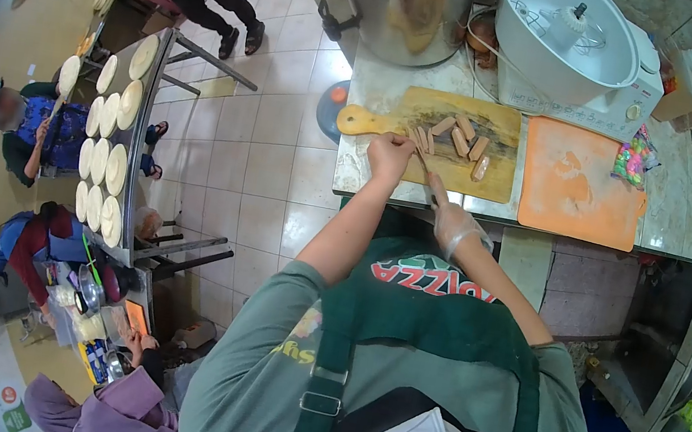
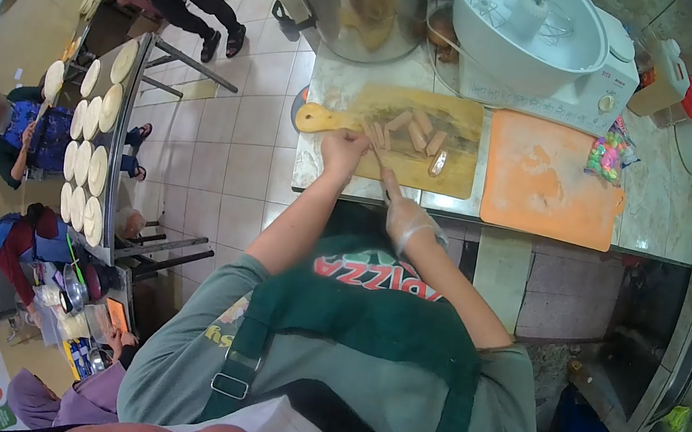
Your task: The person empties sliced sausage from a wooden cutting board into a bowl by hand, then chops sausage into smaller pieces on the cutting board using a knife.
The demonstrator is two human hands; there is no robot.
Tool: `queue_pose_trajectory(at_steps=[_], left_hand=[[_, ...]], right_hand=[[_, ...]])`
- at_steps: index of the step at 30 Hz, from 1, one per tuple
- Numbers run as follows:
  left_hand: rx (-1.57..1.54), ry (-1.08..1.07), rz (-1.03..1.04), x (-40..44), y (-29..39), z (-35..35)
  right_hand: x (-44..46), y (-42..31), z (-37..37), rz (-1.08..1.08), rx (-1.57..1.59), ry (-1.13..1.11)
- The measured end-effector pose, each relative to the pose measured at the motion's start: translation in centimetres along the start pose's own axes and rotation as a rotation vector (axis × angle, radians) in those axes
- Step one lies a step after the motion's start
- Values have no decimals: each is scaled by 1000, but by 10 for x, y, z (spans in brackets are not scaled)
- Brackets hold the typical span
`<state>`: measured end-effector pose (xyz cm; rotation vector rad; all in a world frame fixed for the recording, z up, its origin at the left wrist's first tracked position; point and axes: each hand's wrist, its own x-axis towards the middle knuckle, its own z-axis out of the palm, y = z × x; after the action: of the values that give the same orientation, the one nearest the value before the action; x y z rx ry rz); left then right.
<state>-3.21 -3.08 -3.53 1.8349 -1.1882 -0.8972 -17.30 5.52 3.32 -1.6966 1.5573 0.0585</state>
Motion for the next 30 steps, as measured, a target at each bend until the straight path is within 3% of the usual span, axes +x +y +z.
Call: queue_pose_trajectory(at_steps=[8, 10, 11, 12, 14, 15, 17, 18, 20, 21, 26, 29, 30], left_hand=[[33, -13, 59, 3, 3, -3], [65, -104, 114, 3, 11, -9], [67, -107, 115, 5, 13, -12], [128, -169, 188, 10, 16, -15], [193, -232, 261, 16, 27, -16], [250, -175, 336, 19, 33, -15], [306, -120, 414, 30, 39, -6], [335, -195, 436, 36, 40, 4], [361, -275, 461, 37, 50, 18], [479, -286, 466, 36, 55, 25], [627, -297, 388, 39, 64, 34], [410, -365, 345, 49, 57, 18], [205, -328, 256, 51, 52, 9]], right_hand=[[-5, 44, 6, -84, 34, 7], [-1, 68, 13, -458, 203, 261], [-10, 58, -9, -205, 447, -48], [-17, 52, -22, -205, 449, -45], [-24, 45, -34, 33, 597, -238], [-25, 44, -33, 33, 600, -237], [-25, 42, -31, -160, 342, 8], [-19, 46, -22, -156, 344, 11], [-10, 38, -11, -416, 194, 160], [-11, 35, -9, -253, 145, 33], [-6, 7, -5, -177, 164, 5], [2, 6, -4, -108, 99, -14], [3, 7, -4, -115, 102, 8]])
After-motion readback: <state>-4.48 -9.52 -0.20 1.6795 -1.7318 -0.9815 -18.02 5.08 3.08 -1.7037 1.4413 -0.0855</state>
